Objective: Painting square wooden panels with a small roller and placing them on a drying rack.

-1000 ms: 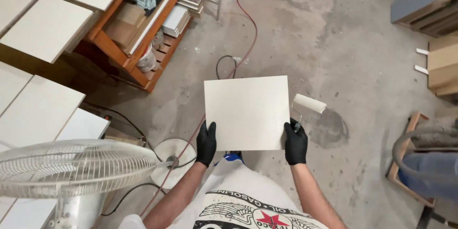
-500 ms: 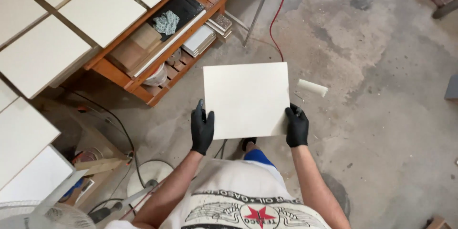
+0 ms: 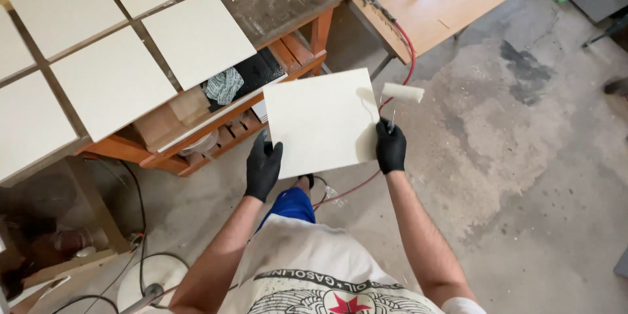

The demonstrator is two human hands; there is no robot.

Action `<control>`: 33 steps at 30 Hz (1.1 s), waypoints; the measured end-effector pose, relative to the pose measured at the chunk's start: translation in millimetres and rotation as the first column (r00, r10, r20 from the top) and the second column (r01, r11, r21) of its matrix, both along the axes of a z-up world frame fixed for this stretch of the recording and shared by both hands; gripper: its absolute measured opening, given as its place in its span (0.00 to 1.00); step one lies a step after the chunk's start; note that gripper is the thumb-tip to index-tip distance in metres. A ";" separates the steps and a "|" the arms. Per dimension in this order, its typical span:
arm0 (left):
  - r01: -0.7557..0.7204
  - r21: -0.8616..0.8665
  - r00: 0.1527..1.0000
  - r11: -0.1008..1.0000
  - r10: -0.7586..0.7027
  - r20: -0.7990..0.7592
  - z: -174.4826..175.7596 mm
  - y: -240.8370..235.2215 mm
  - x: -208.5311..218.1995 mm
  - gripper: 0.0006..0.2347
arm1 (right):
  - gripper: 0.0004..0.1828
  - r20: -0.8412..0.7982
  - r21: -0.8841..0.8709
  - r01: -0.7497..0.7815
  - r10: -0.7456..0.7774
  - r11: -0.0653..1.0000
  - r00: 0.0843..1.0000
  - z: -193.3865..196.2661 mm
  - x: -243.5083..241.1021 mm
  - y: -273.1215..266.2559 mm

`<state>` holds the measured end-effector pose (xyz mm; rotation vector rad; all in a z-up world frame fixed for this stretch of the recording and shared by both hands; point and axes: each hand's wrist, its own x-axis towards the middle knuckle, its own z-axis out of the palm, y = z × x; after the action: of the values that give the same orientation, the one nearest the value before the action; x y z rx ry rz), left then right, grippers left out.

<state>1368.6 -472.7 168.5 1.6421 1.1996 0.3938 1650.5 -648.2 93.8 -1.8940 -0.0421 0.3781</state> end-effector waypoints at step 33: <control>0.404 0.606 0.783 0.685 0.083 -0.616 -90.2 421.4 438.3 0.27 | 0.11 -0.165 0.571 -0.223 0.376 0.790 0.912 -106.9 443.4 486.8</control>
<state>1807.0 -51.3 78.3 2.7127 1.4268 0.2161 2094.0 -161.4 -13.1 -1.2527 -0.2499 0.7612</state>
